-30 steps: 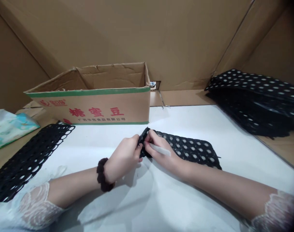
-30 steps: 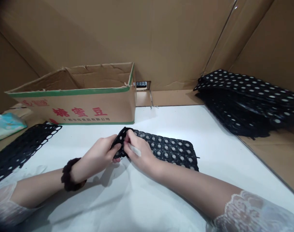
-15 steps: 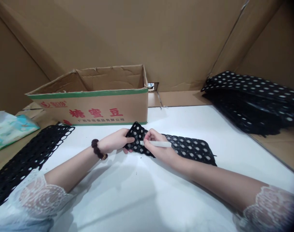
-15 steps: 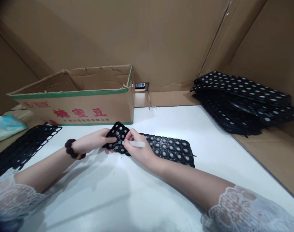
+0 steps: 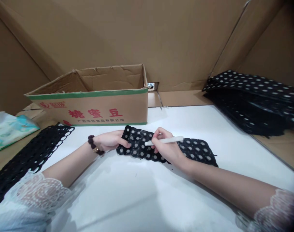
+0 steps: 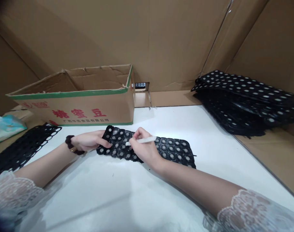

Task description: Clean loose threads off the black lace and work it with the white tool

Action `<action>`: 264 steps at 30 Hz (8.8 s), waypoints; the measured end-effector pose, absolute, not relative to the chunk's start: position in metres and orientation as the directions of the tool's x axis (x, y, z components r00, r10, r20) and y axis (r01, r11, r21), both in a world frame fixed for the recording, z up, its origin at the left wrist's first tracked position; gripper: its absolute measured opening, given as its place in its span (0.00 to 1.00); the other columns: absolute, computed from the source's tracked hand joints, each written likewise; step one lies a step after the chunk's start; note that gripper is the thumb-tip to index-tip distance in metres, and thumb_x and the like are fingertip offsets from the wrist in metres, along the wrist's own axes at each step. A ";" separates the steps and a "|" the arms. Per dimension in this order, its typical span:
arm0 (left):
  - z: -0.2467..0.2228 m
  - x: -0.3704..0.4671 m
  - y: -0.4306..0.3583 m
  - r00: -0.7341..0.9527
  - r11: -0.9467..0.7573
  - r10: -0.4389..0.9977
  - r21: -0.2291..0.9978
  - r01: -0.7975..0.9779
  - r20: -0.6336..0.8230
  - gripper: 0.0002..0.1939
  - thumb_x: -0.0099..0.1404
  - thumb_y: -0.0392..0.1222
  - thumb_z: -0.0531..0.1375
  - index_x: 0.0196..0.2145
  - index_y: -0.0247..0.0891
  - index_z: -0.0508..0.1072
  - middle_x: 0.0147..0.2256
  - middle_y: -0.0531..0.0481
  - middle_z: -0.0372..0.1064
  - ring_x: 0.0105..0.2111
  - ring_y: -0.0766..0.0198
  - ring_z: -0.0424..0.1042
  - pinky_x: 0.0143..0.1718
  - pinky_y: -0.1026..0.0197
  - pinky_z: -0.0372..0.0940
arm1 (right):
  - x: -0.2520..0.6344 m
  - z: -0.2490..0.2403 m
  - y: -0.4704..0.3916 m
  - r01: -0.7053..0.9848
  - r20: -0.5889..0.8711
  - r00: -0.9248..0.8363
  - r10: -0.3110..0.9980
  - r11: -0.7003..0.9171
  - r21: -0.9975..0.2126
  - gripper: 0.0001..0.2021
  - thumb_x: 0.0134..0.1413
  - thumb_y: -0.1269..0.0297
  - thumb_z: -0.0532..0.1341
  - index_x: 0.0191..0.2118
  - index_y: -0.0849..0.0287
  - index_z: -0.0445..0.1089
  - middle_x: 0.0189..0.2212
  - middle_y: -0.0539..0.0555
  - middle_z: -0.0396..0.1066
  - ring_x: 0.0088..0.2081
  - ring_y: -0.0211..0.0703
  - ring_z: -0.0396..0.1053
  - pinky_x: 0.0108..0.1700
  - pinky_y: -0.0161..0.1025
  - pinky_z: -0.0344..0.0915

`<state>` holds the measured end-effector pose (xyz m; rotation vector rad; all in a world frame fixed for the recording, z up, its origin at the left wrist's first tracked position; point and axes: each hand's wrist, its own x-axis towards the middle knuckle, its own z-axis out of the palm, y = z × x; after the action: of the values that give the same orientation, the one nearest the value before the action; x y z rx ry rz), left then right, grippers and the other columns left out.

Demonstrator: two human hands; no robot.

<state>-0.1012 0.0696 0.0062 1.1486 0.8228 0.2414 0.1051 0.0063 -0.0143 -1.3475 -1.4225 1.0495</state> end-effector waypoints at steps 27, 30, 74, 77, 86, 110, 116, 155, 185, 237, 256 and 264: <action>0.016 -0.089 0.056 0.416 0.194 0.817 0.870 0.453 -0.398 0.14 0.52 0.44 0.58 0.37 0.36 0.71 0.35 0.49 0.73 0.35 0.60 0.70 0.33 0.64 0.64 | 0.103 -0.012 0.009 0.312 0.159 -0.160 0.974 0.203 -0.928 0.03 0.49 0.67 0.52 0.27 0.57 0.55 0.19 0.47 0.64 0.22 0.34 0.63 0.22 0.31 0.57; 0.015 -0.087 0.054 0.430 0.251 0.784 0.862 0.441 -0.448 0.12 0.51 0.42 0.58 0.34 0.35 0.72 0.31 0.49 0.73 0.30 0.62 0.70 0.28 0.66 0.63 | 0.100 -0.013 0.016 0.207 0.128 -0.134 0.983 0.154 -0.966 0.04 0.50 0.66 0.52 0.27 0.57 0.55 0.20 0.48 0.66 0.21 0.34 0.64 0.23 0.32 0.61; 0.008 -0.082 0.042 0.354 -0.107 0.931 0.862 0.496 -0.088 0.15 0.54 0.46 0.56 0.37 0.35 0.70 0.36 0.49 0.71 0.37 0.59 0.68 0.39 0.60 0.61 | 0.096 -0.015 0.018 0.206 0.128 -0.124 0.984 0.152 -0.967 0.07 0.50 0.61 0.55 0.29 0.58 0.57 0.21 0.47 0.66 0.25 0.36 0.68 0.30 0.34 0.62; 0.003 -0.082 0.043 0.321 -0.142 0.946 0.842 0.520 -0.038 0.15 0.55 0.47 0.55 0.36 0.34 0.70 0.35 0.48 0.71 0.37 0.59 0.68 0.40 0.59 0.60 | 0.096 -0.017 0.019 0.209 0.133 -0.121 0.984 0.156 -0.965 0.07 0.50 0.61 0.55 0.29 0.58 0.57 0.21 0.47 0.66 0.25 0.36 0.67 0.30 0.34 0.62; 0.003 -0.076 0.037 0.298 -0.163 0.954 0.821 0.548 -0.010 0.09 0.58 0.41 0.52 0.35 0.36 0.67 0.36 0.51 0.69 0.38 0.62 0.67 0.42 0.60 0.58 | 0.096 -0.014 0.019 0.207 0.128 -0.196 0.972 0.168 -0.964 0.07 0.50 0.62 0.55 0.27 0.58 0.56 0.19 0.46 0.63 0.23 0.35 0.64 0.28 0.33 0.59; 0.002 -0.076 0.036 0.261 -0.252 0.961 0.677 0.692 0.092 0.15 0.60 0.40 0.48 0.44 0.39 0.66 0.45 0.50 0.66 0.45 0.61 0.64 0.48 0.60 0.55 | 0.096 -0.014 0.029 0.209 0.248 -0.025 0.969 0.247 -0.946 0.06 0.50 0.63 0.53 0.27 0.57 0.55 0.22 0.47 0.65 0.26 0.36 0.65 0.29 0.33 0.59; -0.002 -0.075 0.037 0.299 -0.216 0.953 0.782 0.585 0.040 0.12 0.58 0.35 0.46 0.36 0.36 0.67 0.38 0.50 0.68 0.41 0.62 0.65 0.47 0.60 0.57 | 0.110 -0.004 0.040 0.273 0.016 -0.214 0.977 0.076 -0.959 0.05 0.46 0.66 0.56 0.24 0.59 0.59 0.19 0.48 0.69 0.27 0.38 0.69 0.33 0.35 0.62; -0.007 -0.058 0.007 0.490 -0.552 0.810 0.137 0.822 0.321 0.08 0.62 0.35 0.44 0.26 0.38 0.56 0.26 0.51 0.56 0.26 0.64 0.58 0.29 0.62 0.54 | 0.089 -0.011 0.024 0.646 0.359 -0.445 0.820 0.572 -0.505 0.01 0.55 0.69 0.46 0.34 0.58 0.51 0.28 0.51 0.59 0.29 0.39 0.58 0.33 0.37 0.57; 0.014 -0.073 0.038 0.674 -0.549 0.731 0.492 0.676 -0.110 0.14 0.59 0.50 0.51 0.36 0.37 0.64 0.33 0.49 0.66 0.32 0.61 0.65 0.32 0.62 0.58 | 0.117 -0.005 0.004 0.418 0.153 -0.300 0.942 0.274 -0.866 0.16 0.55 0.61 0.48 0.18 0.59 0.48 0.16 0.46 0.47 0.21 0.32 0.49 0.24 0.33 0.47; 0.033 -0.077 0.040 0.640 -0.360 0.594 0.550 0.754 -0.488 0.18 0.55 0.55 0.53 0.29 0.35 0.68 0.25 0.52 0.67 0.24 0.67 0.63 0.23 0.67 0.56 | 0.112 -0.012 -0.008 0.282 0.122 -0.372 0.920 0.238 -0.929 0.05 0.51 0.71 0.49 0.32 0.55 0.48 0.16 0.42 0.55 0.19 0.32 0.55 0.22 0.30 0.49; 0.032 -0.068 0.019 0.633 -0.433 0.687 0.498 0.751 -0.357 0.14 0.61 0.49 0.47 0.29 0.35 0.64 0.24 0.53 0.63 0.22 0.69 0.60 0.21 0.67 0.53 | 0.099 -0.007 -0.015 0.532 0.153 -0.308 0.939 0.303 -0.791 0.04 0.50 0.68 0.50 0.30 0.56 0.50 0.16 0.42 0.53 0.18 0.31 0.52 0.23 0.31 0.46; 0.032 -0.080 0.032 0.667 -0.667 0.745 0.052 0.743 0.012 0.24 0.58 0.55 0.53 0.44 0.34 0.58 0.36 0.44 0.65 0.36 0.57 0.65 0.33 0.59 0.60 | 0.108 -0.010 0.000 0.143 0.029 -0.074 0.997 0.040 -0.989 0.12 0.46 0.57 0.58 0.25 0.58 0.56 0.12 0.43 0.56 0.15 0.29 0.54 0.18 0.28 0.50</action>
<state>-0.0800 0.0324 0.0316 2.8292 1.2634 0.0499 0.1084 0.0003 -0.0105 -1.2546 -1.3856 1.1638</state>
